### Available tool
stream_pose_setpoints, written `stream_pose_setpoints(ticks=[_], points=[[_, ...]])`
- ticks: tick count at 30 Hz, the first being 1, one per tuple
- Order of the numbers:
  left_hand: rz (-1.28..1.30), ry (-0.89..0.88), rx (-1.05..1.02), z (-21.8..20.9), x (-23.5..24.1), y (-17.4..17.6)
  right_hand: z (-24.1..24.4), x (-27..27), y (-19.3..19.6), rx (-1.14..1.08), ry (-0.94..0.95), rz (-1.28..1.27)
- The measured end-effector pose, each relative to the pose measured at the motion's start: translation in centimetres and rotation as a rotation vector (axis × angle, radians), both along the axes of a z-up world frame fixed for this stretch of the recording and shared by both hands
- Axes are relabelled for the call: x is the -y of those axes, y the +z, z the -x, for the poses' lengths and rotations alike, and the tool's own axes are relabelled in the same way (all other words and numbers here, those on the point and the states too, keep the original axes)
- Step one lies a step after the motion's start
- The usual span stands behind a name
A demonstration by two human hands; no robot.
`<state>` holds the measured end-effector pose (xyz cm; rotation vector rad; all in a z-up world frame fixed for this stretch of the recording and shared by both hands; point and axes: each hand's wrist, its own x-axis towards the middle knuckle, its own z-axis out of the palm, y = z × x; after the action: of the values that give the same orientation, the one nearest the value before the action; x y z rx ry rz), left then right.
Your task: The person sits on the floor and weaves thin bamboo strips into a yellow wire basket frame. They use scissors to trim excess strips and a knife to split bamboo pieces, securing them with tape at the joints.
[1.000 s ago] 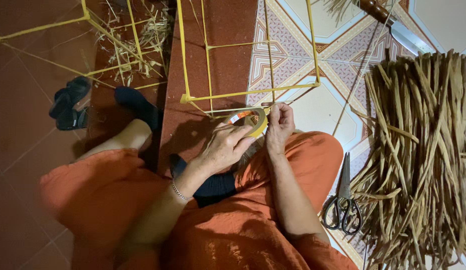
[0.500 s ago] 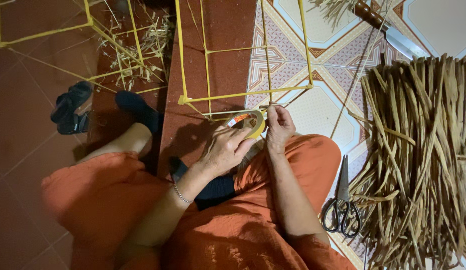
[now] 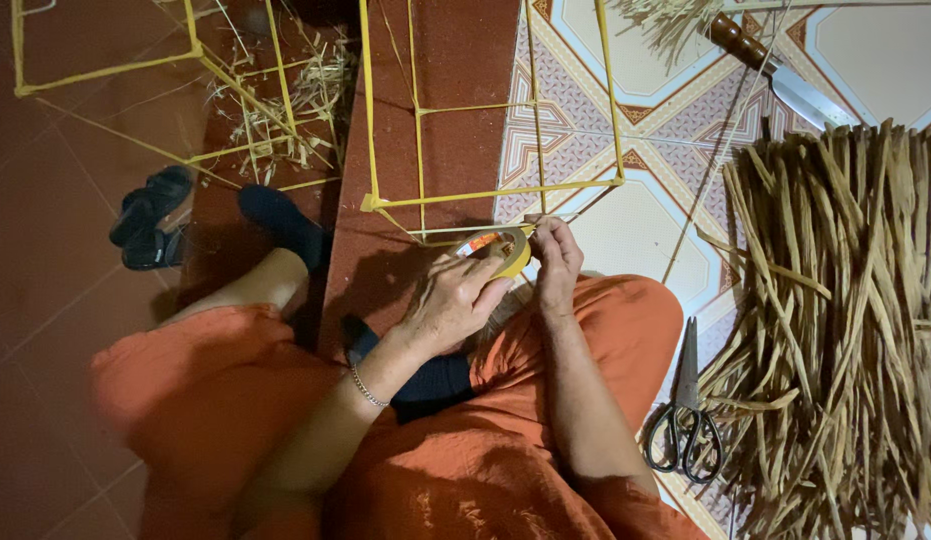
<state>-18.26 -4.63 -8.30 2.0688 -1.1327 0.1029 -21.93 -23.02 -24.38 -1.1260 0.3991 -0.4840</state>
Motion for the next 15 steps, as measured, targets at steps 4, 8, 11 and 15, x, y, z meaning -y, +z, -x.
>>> stream_pose_setpoints(ticks=[4,8,11,15], points=[[-0.003,-0.003,-0.018,-0.1,-0.2,0.2,0.3,0.1,1.2,-0.024,0.021,0.093],[0.004,0.001,-0.029,-0.2,-0.4,0.6,-0.1,-0.4,1.0,-0.035,-0.012,0.195],[0.079,0.001,-0.062,-0.5,-0.5,0.9,-0.4,-0.6,0.6,-0.066,-0.065,0.397],[0.167,0.03,-0.116,-0.9,-1.2,1.1,-0.4,-0.7,0.6,-0.112,-0.166,0.786]])
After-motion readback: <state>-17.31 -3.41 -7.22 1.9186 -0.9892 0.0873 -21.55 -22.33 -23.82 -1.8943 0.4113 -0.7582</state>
